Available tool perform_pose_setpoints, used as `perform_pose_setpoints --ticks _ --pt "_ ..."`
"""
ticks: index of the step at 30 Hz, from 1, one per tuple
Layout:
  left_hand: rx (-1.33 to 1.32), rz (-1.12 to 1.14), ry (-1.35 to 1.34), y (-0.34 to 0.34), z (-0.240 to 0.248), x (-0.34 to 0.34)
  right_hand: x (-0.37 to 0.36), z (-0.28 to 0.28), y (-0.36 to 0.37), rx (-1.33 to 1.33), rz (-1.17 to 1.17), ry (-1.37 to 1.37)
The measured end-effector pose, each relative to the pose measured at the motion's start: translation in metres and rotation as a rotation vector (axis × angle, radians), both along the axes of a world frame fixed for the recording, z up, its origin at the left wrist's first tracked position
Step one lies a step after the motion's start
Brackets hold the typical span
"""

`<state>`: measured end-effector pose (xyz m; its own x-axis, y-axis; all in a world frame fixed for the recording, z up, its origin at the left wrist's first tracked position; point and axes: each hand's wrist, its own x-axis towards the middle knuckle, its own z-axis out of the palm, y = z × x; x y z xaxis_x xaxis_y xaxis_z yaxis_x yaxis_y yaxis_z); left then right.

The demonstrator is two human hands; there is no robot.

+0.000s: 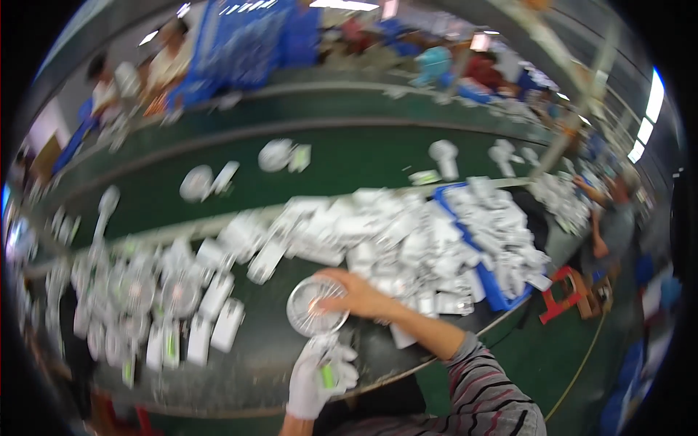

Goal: The person assembles portable electric fans by placing batteries and circuit boards into the handle casings, attaching the fan heads, and snapping the plastic housing covers together.

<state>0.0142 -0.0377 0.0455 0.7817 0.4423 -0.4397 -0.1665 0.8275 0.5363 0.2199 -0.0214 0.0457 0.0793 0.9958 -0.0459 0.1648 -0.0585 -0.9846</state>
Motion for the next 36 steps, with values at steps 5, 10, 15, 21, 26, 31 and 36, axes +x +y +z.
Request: perform_pose_setpoints --ticks 5,10,15,21,26,31,36 --pt "-0.03 0.138 -0.189 -0.013 -0.004 0.01 0.003 0.009 -0.006 -0.038 0.073 0.174" --pt "0.244 0.083 0.064 -0.01 -0.008 0.014 0.007 0.007 -0.007 -0.056 0.193 0.098" --pt "0.415 0.047 0.192 -0.009 -0.001 0.02 0.003 0.022 -0.009 -0.04 0.222 -0.074" --pt "0.203 0.197 0.167 -0.005 -0.02 0.02 -0.015 0.018 -0.03 0.281 -0.106 -0.226" --pt "-0.047 0.135 0.066 0.011 -0.039 0.02 -0.012 0.01 -0.049 0.276 -0.093 -0.17" --pt "0.038 0.14 0.115 0.006 -0.032 0.024 -0.017 0.007 -0.069 0.267 0.063 -0.066" --pt "-0.014 0.161 0.104 0.002 -0.02 0.026 -0.015 0.002 -0.068 0.51 0.25 -0.297"
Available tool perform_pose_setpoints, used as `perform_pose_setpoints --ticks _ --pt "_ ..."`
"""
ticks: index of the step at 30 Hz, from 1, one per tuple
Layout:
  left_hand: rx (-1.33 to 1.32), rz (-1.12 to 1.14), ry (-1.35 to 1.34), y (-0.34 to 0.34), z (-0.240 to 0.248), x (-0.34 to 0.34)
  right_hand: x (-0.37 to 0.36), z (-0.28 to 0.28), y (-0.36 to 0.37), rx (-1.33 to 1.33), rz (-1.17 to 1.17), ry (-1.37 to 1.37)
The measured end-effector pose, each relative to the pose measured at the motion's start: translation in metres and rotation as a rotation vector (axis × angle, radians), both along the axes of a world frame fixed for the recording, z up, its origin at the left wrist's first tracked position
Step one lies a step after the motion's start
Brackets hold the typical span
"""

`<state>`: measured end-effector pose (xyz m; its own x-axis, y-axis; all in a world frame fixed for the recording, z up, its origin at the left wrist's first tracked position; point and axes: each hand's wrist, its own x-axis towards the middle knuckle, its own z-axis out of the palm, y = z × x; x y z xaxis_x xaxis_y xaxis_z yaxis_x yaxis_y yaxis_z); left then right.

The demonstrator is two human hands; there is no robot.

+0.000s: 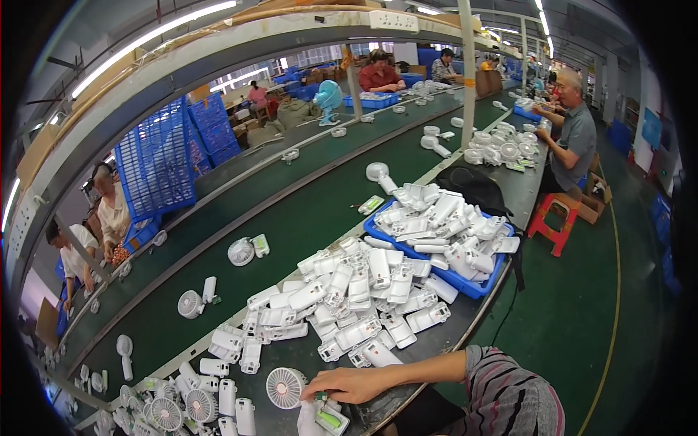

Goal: The person assembles portable electric fans by placing batteries and circuit boards into the handle casings, attaching the fan heads, and snapping the plastic housing covers together.

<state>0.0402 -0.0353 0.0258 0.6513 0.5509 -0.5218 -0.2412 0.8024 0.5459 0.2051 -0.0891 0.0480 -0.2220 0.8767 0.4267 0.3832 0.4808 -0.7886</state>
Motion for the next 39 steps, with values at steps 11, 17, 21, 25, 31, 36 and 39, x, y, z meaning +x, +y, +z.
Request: perform_pose_setpoints --ticks 11,17,21,25,31,36,39 --pt "0.117 -0.009 -0.165 0.002 -0.04 -0.007 -0.004 -0.001 -0.004 -0.344 -0.232 0.353" --pt "0.056 0.112 -0.136 0.005 -0.051 -0.012 -0.018 -0.013 -0.001 -0.181 -0.179 0.23" --pt "0.067 0.123 -0.156 -0.004 -0.029 -0.008 -0.021 -0.005 -0.001 -0.212 -0.227 0.21" --pt "0.083 0.083 -0.152 -0.003 -0.041 -0.013 -0.023 -0.021 -0.005 -0.144 -0.274 0.186" --pt "0.039 0.092 -0.14 0.0 -0.035 -0.017 -0.033 -0.021 0.007 -0.276 -0.324 0.268" --pt "-0.017 0.098 -0.118 0.0 -0.025 -0.01 -0.039 -0.028 0.002 -0.289 -0.331 0.328" --pt "-0.022 0.108 -0.103 0.002 -0.022 -0.017 -0.045 -0.033 0.007 -0.329 -0.308 0.406"
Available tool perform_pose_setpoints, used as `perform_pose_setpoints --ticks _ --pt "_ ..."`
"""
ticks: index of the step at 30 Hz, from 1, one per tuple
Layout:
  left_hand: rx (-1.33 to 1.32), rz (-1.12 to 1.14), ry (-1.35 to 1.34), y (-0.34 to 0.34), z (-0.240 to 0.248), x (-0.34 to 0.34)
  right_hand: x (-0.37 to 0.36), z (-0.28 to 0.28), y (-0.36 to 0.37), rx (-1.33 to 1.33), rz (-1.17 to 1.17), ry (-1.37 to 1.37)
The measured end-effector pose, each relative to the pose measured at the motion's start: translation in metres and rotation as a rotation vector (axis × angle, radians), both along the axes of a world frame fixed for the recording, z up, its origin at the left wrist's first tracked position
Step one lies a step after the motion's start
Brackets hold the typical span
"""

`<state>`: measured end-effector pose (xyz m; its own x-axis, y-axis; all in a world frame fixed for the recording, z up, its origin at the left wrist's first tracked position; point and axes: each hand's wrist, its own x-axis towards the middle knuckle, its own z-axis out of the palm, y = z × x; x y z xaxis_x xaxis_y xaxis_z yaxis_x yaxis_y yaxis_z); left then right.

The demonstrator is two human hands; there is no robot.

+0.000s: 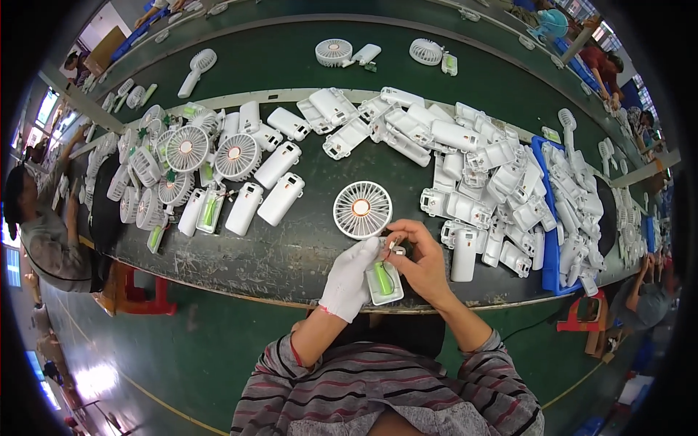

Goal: The person assembles portable electric fans by placing batteries and circuit boards into the handle casings, attaching the fan heads, and snapping the plastic housing covers together.

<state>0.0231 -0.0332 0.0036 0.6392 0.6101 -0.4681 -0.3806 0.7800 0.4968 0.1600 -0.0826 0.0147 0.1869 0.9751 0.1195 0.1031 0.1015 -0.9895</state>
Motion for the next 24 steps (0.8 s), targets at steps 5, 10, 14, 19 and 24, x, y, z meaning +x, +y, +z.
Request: perform_pose_setpoints --ticks 5,10,14,19,24 --pt "-0.022 -0.041 -0.039 -0.003 0.009 -0.002 0.009 0.002 0.002 -0.031 -0.012 0.071" --pt "-0.021 -0.057 -0.087 -0.005 0.007 -0.003 0.011 0.0 0.004 0.019 -0.084 0.129" --pt "-0.043 -0.047 -0.078 -0.003 0.011 0.0 0.015 -0.008 0.004 0.02 -0.136 0.174" --pt "-0.078 0.012 -0.057 -0.001 0.003 0.003 0.006 0.003 -0.005 -0.055 -0.115 0.087" --pt "-0.129 0.019 -0.034 0.002 -0.003 0.002 -0.001 0.014 -0.018 -0.081 -0.065 -0.091"
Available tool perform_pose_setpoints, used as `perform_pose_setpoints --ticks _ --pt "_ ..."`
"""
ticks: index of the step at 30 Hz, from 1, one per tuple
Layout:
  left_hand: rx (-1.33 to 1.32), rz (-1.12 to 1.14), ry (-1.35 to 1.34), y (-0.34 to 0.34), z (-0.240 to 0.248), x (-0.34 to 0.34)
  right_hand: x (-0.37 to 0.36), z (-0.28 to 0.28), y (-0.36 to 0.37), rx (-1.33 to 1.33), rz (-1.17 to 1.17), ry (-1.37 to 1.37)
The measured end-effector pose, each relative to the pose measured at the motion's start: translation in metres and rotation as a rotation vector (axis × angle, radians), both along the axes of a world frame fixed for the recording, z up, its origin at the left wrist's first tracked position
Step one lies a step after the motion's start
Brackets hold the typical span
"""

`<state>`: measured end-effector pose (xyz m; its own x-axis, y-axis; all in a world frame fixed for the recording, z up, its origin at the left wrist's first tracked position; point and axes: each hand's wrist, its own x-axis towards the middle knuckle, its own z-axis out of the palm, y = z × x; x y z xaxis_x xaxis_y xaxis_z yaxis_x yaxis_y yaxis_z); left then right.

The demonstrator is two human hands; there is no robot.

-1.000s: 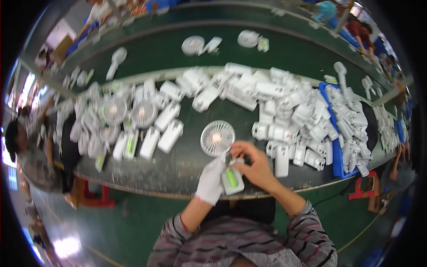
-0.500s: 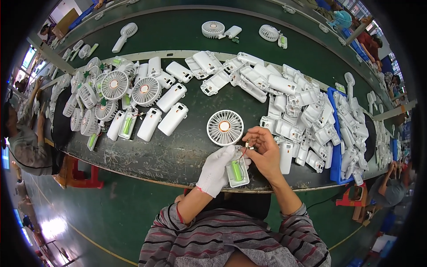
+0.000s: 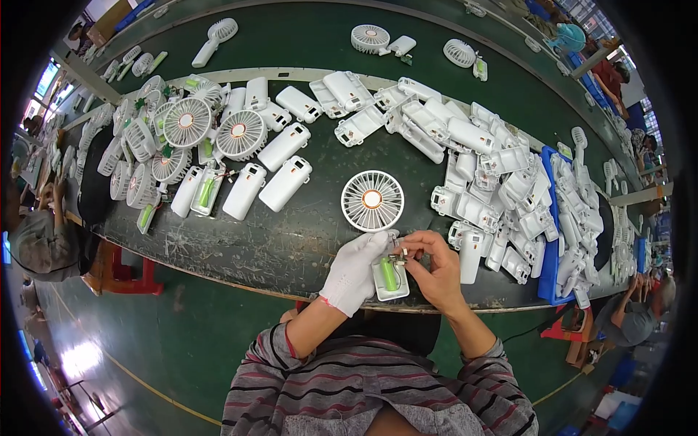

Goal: The person assembles portable electric fans by placing batteries and circuit boards into the handle casings, attaching the fan heads, and snapping the plastic housing covers together.

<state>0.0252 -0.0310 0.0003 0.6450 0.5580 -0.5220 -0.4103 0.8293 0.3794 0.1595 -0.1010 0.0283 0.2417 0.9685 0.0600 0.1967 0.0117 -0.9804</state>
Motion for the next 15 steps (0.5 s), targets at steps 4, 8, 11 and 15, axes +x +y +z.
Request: perform_pose_setpoints --ticks 4,8,11,15 --pt "-0.008 -0.032 0.009 0.0 0.0 -0.004 0.01 0.0 0.0 0.021 0.109 -0.225" --pt "-0.036 -0.045 -0.02 0.001 0.004 -0.003 0.02 -0.003 0.004 -0.078 0.105 -0.164" --pt "-0.068 -0.083 -0.078 0.003 0.005 -0.006 0.025 -0.003 0.01 -0.108 0.153 -0.169" --pt "-0.048 -0.073 -0.127 0.002 -0.01 -0.006 0.017 -0.004 0.015 -0.047 0.067 -0.161"
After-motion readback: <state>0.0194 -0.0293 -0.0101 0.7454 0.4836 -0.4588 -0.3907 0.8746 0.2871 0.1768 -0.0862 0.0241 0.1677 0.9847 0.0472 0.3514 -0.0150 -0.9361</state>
